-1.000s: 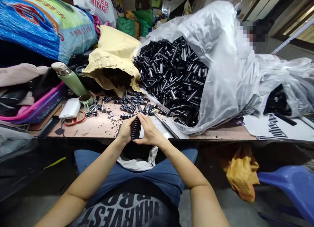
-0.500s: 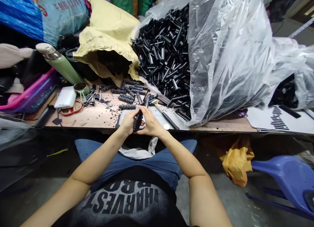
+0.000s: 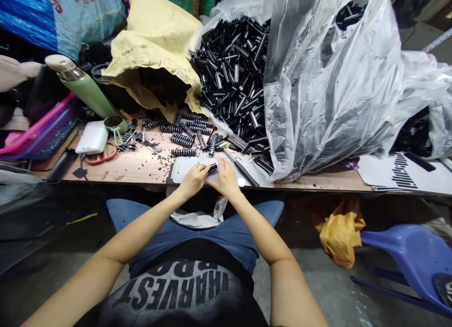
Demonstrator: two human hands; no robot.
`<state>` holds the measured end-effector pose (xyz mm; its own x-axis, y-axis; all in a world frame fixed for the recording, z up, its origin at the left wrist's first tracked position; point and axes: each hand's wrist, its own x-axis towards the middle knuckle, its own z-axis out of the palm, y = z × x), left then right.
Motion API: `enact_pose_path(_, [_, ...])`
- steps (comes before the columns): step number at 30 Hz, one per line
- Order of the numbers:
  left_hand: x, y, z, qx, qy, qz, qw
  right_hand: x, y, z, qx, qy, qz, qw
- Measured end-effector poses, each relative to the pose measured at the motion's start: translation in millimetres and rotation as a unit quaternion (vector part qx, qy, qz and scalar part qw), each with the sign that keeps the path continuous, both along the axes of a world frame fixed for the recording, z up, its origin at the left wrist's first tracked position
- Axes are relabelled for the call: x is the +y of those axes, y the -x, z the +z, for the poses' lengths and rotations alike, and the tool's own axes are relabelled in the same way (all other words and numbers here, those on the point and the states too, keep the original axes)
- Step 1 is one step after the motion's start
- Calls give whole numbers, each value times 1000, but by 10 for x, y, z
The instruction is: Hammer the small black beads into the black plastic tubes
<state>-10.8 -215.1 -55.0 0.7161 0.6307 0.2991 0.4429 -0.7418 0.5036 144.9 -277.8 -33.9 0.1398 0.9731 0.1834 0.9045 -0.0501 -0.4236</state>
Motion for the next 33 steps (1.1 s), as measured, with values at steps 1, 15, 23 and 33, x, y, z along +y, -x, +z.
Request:
enact_pose_path(1, [27, 36, -10, 31, -32, -16, 999, -8, -113, 24, -29, 9, -51, 998])
enact_pose_path(15, [-1, 122, -29, 83, -84, 0, 993, -911, -62, 433, -43, 210, -125, 969])
enact_pose_path(23, [-268, -143, -103, 97, -92, -9, 991, -730, 353, 631, -9, 121, -24, 992])
enact_pose_path(33, [-160, -97, 245, 80, -9, -27, 996, -770, -131, 488, -74, 161, -103, 979])
